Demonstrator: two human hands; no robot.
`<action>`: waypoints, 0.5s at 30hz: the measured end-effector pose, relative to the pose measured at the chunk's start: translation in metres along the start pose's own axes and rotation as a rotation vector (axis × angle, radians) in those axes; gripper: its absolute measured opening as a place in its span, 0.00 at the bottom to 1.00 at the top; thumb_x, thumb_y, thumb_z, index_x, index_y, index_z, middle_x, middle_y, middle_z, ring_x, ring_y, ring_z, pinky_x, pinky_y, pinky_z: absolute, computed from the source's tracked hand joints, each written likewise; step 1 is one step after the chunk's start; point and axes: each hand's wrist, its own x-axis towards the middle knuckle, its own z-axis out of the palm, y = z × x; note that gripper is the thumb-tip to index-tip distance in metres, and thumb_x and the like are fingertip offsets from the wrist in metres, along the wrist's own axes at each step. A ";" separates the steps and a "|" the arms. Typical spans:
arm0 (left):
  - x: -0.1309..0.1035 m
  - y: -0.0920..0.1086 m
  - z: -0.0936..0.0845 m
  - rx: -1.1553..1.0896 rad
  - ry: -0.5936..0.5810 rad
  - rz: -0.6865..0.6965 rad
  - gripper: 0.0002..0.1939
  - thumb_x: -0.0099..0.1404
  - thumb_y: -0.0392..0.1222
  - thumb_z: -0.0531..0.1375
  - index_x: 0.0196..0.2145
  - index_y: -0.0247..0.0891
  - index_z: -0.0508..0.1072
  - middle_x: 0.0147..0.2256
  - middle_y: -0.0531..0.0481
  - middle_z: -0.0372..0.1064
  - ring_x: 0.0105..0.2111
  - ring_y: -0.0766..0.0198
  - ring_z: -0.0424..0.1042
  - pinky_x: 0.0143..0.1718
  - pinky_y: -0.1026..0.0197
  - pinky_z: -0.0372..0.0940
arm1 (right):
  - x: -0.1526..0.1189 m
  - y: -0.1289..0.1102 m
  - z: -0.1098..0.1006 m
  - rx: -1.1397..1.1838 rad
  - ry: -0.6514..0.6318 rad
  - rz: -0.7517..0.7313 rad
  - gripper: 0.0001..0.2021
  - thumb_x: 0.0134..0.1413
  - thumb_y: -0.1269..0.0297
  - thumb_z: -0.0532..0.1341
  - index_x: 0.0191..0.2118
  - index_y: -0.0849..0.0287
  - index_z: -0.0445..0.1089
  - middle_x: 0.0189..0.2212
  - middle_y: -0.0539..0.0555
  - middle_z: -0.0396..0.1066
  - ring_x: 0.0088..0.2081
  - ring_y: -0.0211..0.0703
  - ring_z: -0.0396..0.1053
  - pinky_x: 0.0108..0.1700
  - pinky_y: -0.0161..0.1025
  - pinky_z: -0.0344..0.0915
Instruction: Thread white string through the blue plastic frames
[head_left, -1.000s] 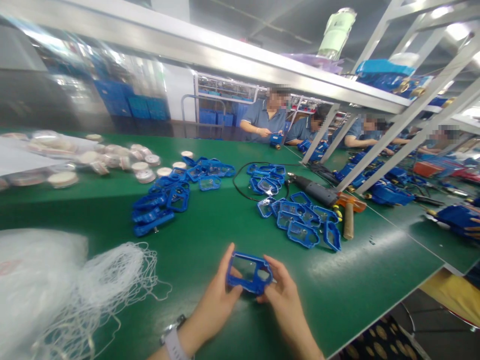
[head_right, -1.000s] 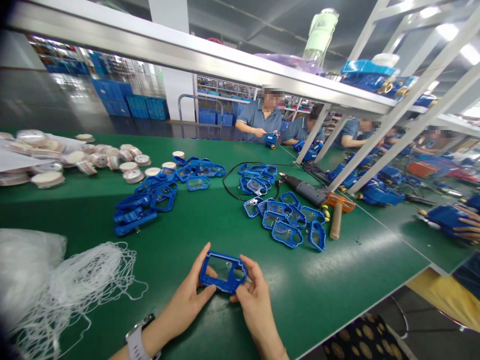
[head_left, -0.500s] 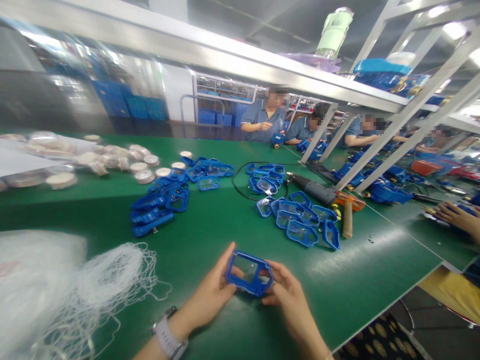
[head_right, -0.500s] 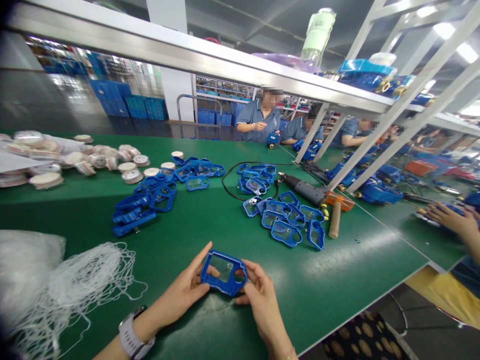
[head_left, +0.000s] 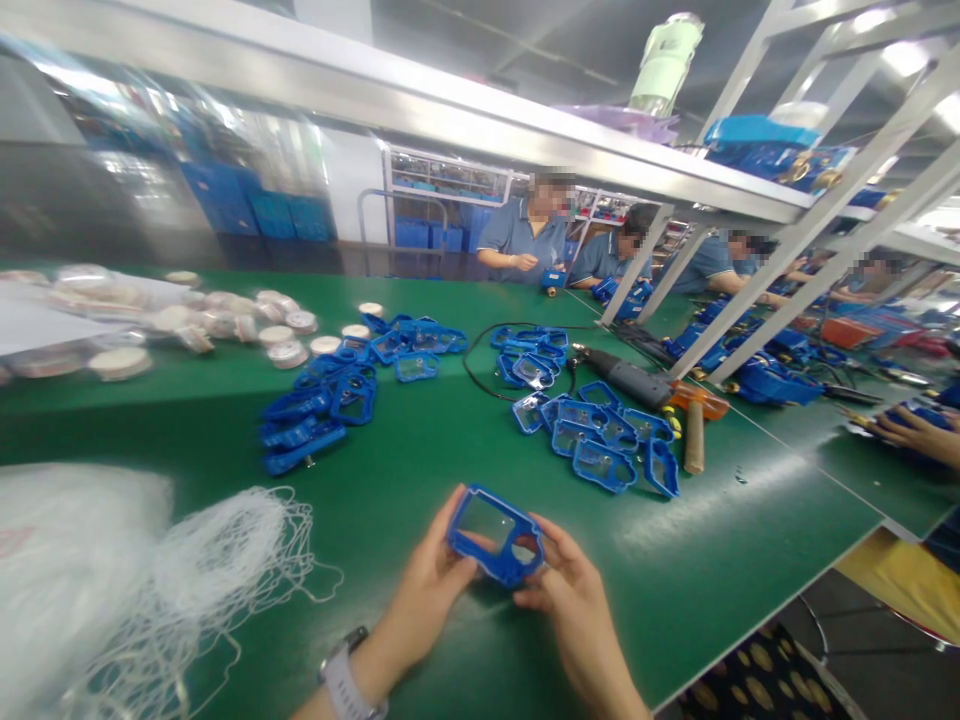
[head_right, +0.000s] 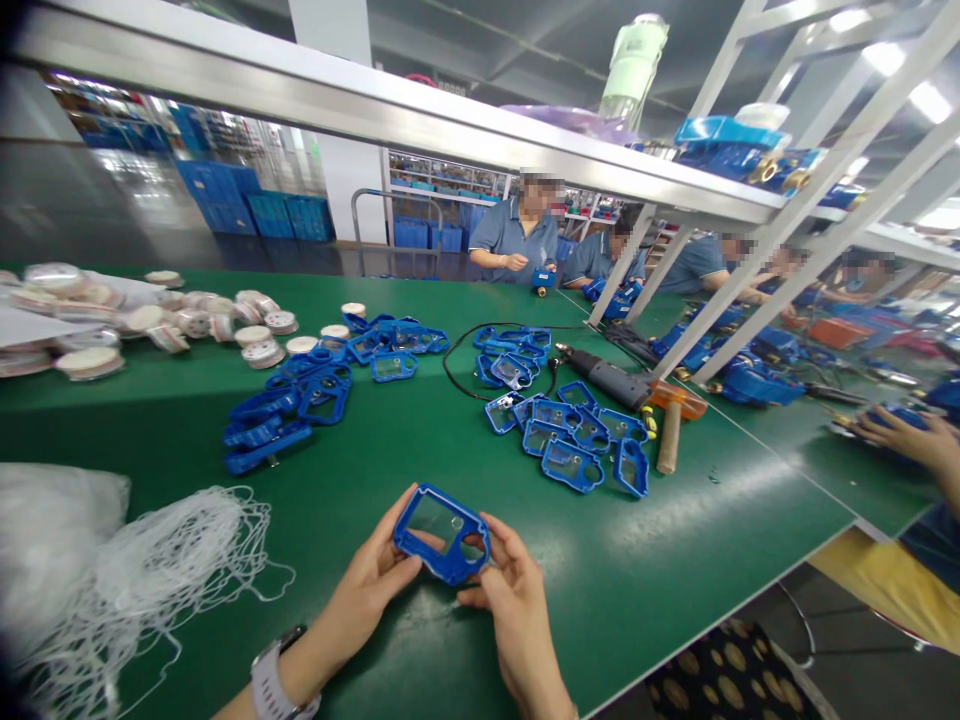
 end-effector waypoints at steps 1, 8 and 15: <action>0.000 0.001 0.000 -0.004 -0.010 -0.004 0.41 0.62 0.45 0.58 0.64 0.35 0.38 0.43 0.41 0.71 0.44 0.53 0.69 0.51 0.51 0.57 | 0.000 0.000 0.000 0.010 0.005 0.009 0.23 0.41 0.70 0.64 0.49 0.58 0.66 0.43 0.58 0.73 0.30 0.41 0.71 0.25 0.34 0.70; -0.004 -0.001 0.003 0.061 0.080 0.040 0.35 0.65 0.48 0.54 0.63 0.38 0.40 0.47 0.40 0.68 0.47 0.53 0.68 0.52 0.51 0.57 | -0.003 0.002 0.004 0.049 0.023 0.021 0.22 0.41 0.70 0.65 0.47 0.58 0.68 0.43 0.58 0.73 0.32 0.42 0.72 0.26 0.34 0.70; -0.007 -0.002 0.013 0.040 0.080 0.039 0.45 0.63 0.44 0.59 0.63 0.44 0.28 0.43 0.45 0.70 0.43 0.57 0.71 0.51 0.51 0.59 | -0.004 0.007 0.008 0.086 0.028 0.004 0.22 0.42 0.70 0.65 0.48 0.58 0.68 0.46 0.58 0.72 0.32 0.42 0.73 0.27 0.34 0.71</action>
